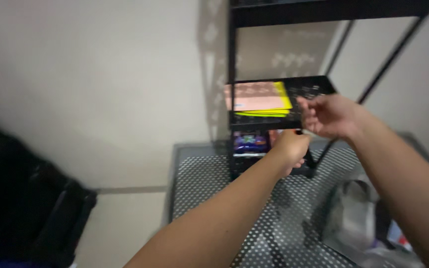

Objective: The person unpacks a plastic bag and places various personal care items onto a black metal shelving unit. Items include bottles, boxes, wipes, and small containers, which are arranged on different shelves.

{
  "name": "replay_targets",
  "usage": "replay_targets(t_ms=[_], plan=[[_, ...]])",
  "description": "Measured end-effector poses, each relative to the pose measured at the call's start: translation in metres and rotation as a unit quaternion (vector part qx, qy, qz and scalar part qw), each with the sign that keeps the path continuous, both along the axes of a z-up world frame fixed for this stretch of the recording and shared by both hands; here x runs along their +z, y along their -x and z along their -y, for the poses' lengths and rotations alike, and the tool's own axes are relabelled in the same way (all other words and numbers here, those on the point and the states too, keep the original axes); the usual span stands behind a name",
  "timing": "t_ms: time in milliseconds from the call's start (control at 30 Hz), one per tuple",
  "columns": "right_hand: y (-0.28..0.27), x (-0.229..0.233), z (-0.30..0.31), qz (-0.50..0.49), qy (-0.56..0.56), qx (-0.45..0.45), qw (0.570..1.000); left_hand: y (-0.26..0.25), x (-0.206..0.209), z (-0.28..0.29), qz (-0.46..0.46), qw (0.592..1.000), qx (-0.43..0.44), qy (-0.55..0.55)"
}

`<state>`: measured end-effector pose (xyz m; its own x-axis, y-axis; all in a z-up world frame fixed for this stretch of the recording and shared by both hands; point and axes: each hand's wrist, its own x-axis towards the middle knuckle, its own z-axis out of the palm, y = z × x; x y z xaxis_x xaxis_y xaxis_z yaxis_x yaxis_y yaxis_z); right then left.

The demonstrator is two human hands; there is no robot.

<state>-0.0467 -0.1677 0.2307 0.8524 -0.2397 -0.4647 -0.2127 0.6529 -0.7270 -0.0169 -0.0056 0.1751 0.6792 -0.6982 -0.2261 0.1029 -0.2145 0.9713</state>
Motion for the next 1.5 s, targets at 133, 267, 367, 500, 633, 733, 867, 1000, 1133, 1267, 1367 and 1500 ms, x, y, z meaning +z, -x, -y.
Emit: replay_targets(t_ms=[133,267,367,500,633,733,867,1000,1133,1267,1367,1500], plan=[[0.085,-0.040,0.031,-0.008,0.020,-0.063,0.998,0.031,-0.016,0.038,-0.024,0.998,-0.061,-0.015],[0.169,-0.095,0.060,-0.058,0.032,-0.205,0.977,0.069,-0.053,0.083,-0.064,0.991,-0.114,-0.024],[0.228,-0.137,0.081,-0.163,0.112,-0.298,0.934,0.100,-0.091,0.112,-0.089,0.983,-0.160,-0.027],[0.288,-0.204,0.110,-0.246,0.165,-0.342,0.892,0.142,-0.127,0.149,-0.127,0.970,-0.200,-0.059],[0.324,-0.273,0.124,-0.296,0.246,-0.312,0.869,0.170,-0.147,0.168,-0.096,0.971,-0.196,-0.094],[0.337,-0.298,0.124,-0.389,0.374,-0.223,0.812,0.183,-0.154,0.176,-0.083,0.972,-0.192,-0.103],[0.321,-0.302,0.106,-0.427,0.580,-0.170,0.673,0.193,-0.159,0.180,-0.075,0.975,-0.168,-0.128],[0.298,-0.282,0.083,-0.481,0.618,-0.090,0.616,0.199,-0.161,0.182,-0.097,0.972,-0.149,-0.151],[0.284,-0.254,0.066,-0.520,0.615,-0.018,0.592,0.200,-0.166,0.187,-0.105,0.971,-0.148,-0.159],[0.276,-0.241,0.059,-0.539,0.545,0.028,0.642,0.201,-0.178,0.192,-0.114,0.972,-0.160,-0.131],[0.279,-0.242,0.056,-0.530,0.575,0.037,0.622,0.195,-0.187,0.198,-0.136,0.970,-0.170,-0.111],[0.280,-0.238,0.052,-0.494,0.564,-0.026,0.661,0.183,-0.193,0.203,-0.175,0.962,-0.190,-0.091]])
